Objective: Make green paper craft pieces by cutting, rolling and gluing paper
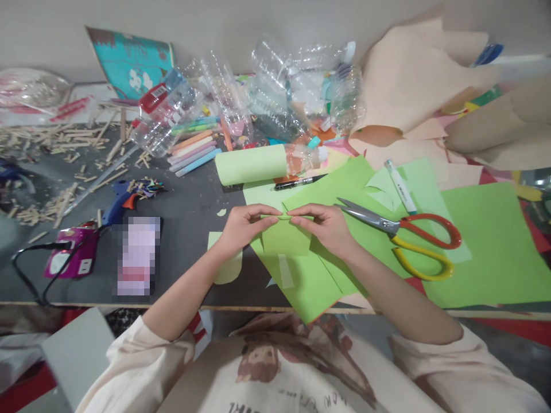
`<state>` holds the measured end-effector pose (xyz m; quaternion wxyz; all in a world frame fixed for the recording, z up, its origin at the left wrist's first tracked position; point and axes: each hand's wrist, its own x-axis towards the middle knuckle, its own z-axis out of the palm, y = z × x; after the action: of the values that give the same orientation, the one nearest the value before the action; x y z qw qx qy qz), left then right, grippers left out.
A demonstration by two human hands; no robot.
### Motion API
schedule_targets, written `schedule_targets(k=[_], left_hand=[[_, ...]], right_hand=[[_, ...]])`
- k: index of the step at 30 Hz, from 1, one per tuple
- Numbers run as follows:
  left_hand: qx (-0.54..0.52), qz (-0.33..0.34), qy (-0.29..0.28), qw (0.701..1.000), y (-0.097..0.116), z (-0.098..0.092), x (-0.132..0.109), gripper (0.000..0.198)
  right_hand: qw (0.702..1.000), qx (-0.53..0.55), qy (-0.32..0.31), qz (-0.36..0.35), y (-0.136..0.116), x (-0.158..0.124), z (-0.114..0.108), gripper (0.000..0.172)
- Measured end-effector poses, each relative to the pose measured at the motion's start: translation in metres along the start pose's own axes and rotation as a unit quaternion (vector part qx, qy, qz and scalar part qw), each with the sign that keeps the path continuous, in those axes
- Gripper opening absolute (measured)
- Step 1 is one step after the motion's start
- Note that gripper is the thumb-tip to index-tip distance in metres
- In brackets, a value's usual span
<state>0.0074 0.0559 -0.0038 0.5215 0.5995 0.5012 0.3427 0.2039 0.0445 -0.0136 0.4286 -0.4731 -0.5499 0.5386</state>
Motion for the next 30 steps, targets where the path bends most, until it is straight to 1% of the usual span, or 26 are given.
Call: schedule_targets(k=[7,14,21,30], left_hand=[[-0.006,0.000,0.021,1.000,-0.0017,-0.0003,0.0000,0.025],[0.025,-0.003,-0.005,1.000,-0.0029,-0.0014,-0.0004,0.031],[0.029,0.005,0.005,1.000,0.0000,-0.0015,0.0004,0.030],[0.014,-0.007,0.005,1.000,-0.0001,-0.0025,-0.0004,0.027]], right_hand=[[1.000,0.013,0.006,-0.009,0.0003,0.0004,-0.0005,0.016],[1.000,0.010,0.004,-0.013,0.0004,0.0000,0.0010,0.015],[1.000,-0.002,0.015,-0.024,0.0000,0.0004,-0.0007,0.017],[1.000,0.004,0.014,-0.011,-0.0022,0.0000,-0.0021,0.021]])
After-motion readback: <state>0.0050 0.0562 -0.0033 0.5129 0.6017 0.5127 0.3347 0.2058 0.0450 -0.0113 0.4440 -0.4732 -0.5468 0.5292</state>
